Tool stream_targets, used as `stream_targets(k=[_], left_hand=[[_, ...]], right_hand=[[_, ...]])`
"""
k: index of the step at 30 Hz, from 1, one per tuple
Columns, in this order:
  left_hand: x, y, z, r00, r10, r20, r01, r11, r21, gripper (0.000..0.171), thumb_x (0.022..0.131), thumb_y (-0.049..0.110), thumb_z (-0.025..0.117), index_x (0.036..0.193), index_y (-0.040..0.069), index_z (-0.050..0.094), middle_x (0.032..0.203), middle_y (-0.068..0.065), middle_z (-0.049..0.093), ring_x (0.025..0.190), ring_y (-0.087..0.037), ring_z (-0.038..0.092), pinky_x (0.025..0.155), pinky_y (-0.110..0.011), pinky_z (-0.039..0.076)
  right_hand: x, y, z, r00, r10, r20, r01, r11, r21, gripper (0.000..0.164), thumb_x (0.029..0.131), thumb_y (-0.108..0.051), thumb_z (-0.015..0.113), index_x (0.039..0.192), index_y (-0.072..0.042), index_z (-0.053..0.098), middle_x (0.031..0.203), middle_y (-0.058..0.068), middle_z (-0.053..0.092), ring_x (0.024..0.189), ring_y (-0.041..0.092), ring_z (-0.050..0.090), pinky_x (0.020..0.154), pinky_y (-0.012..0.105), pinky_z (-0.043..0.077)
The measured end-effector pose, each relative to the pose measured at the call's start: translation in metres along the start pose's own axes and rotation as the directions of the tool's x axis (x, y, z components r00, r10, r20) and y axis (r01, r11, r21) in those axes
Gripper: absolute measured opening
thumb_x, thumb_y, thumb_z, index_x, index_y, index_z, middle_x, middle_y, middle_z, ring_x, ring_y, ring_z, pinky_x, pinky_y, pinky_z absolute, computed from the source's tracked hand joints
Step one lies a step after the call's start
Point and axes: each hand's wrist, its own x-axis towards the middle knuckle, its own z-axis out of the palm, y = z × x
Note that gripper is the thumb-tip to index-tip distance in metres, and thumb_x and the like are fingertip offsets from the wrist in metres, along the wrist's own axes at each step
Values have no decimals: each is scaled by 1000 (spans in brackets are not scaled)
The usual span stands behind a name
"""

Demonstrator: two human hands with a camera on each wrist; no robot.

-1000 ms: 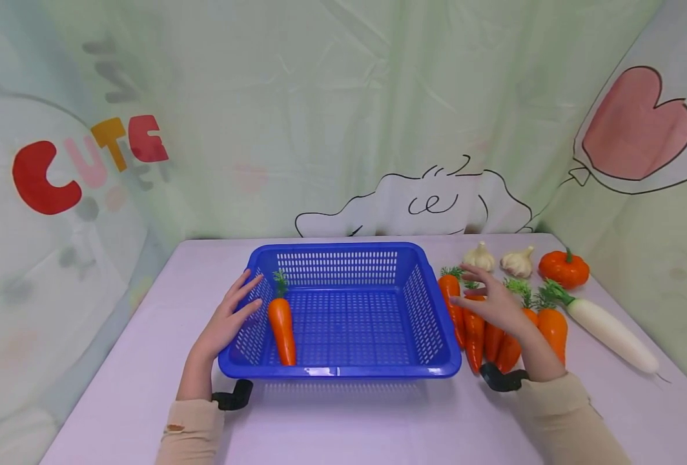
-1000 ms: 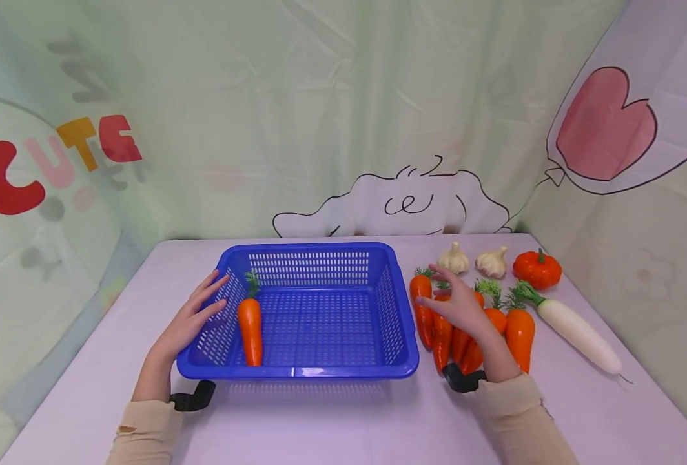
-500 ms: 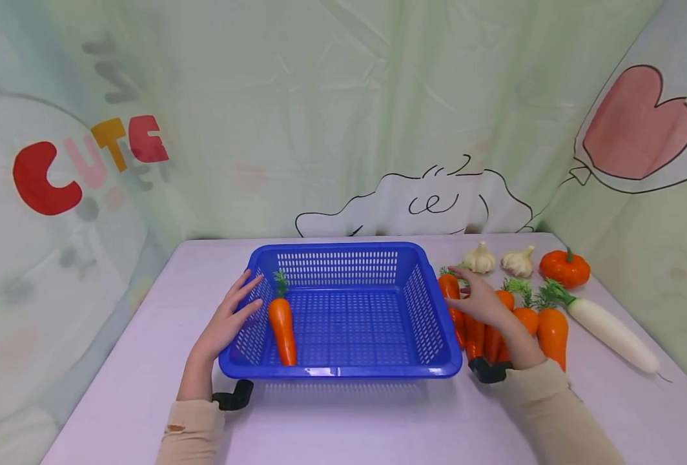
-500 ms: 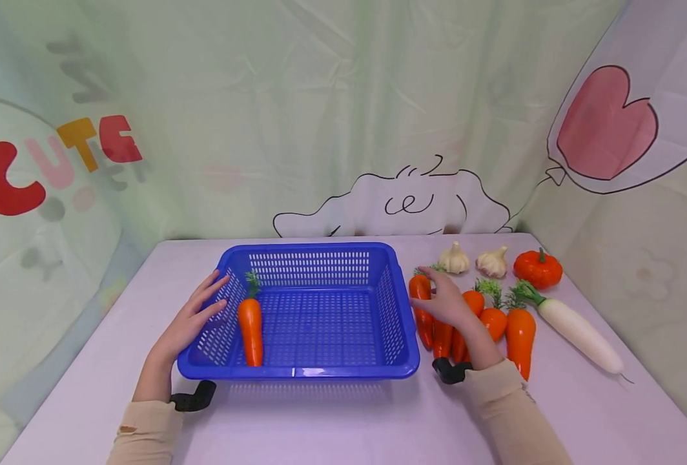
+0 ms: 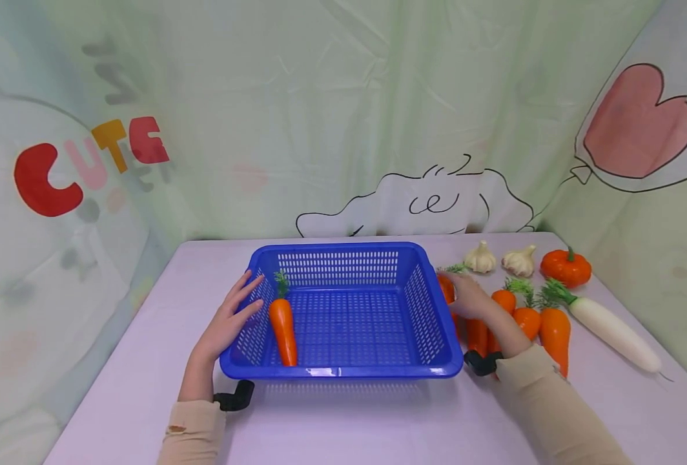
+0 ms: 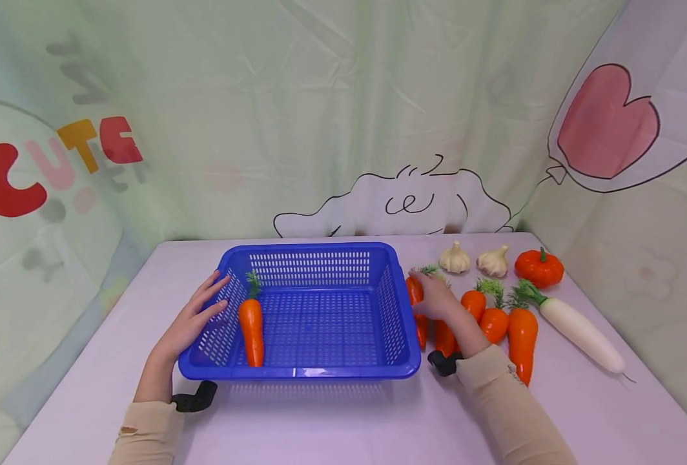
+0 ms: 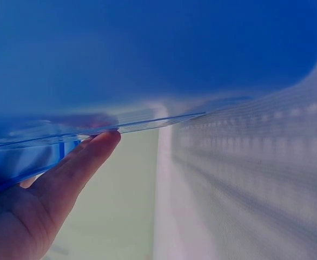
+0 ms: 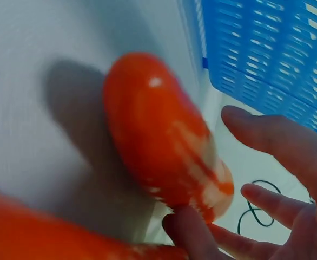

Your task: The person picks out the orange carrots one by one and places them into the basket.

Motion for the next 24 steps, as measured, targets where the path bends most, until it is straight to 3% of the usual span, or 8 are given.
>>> stream_targets(k=[3, 10, 13, 17, 22, 24], left_hand=[[-5, 14, -1, 1000, -9, 4, 9, 1000, -6, 50, 94, 17, 45, 141, 5, 33, 152, -15, 9, 137, -38, 5, 100, -67, 10], [5, -11, 0, 1000, -3, 3, 3, 1000, -5, 51, 94, 23, 48, 142, 13, 35, 153, -9, 10, 138, -36, 5, 99, -68, 10], [8, -19, 0, 1000, 5, 1, -5, 1000, 9, 51, 94, 28, 48, 142, 17, 35, 153, -6, 10, 138, -34, 6, 99, -68, 11], [9, -22, 0, 1000, 16, -3, -16, 1000, 11, 51, 94, 30, 48, 142, 18, 36, 153, -6, 10, 138, -34, 6, 99, -68, 11], [9, -22, 0, 1000, 19, -5, -19, 1000, 15, 51, 93, 31, 48, 142, 18, 36, 153, -6, 10, 138, -35, 6, 99, -68, 11], [9, -22, 0, 1000, 19, -3, -19, 1000, 19, 51, 93, 31, 48, 142, 18, 36, 153, -6, 10, 138, -35, 6, 99, -68, 11]], right_hand=[[3, 0, 4, 1000, -23, -6, 23, 999, -28, 68, 74, -11, 70, 128, 13, 39, 120, 36, 48, 110, 51, 43, 92, 62, 34], [7, 1, 9, 998, 43, 52, -41, 998, -47, 68, 78, -13, 67, 133, 11, 34, 120, 38, 46, 108, 52, 44, 88, 65, 35], [7, 0, 9, 999, 29, 41, -27, 999, -42, 67, 79, -12, 66, 132, 12, 34, 117, 37, 48, 105, 50, 46, 87, 63, 38], [7, 1, 10, 1000, 15, 8, -15, 1000, -9, 66, 78, -9, 67, 131, 14, 36, 119, 35, 49, 106, 49, 47, 89, 62, 36], [4, 1, 8, 998, 69, 16, -70, 994, 85, 70, 75, -9, 69, 133, 10, 34, 124, 35, 44, 110, 50, 44, 91, 64, 33], [2, 2, 6, 994, 108, 25, -110, 987, 121, 73, 75, -10, 69, 136, 6, 32, 127, 34, 42, 106, 48, 46, 88, 61, 38]])
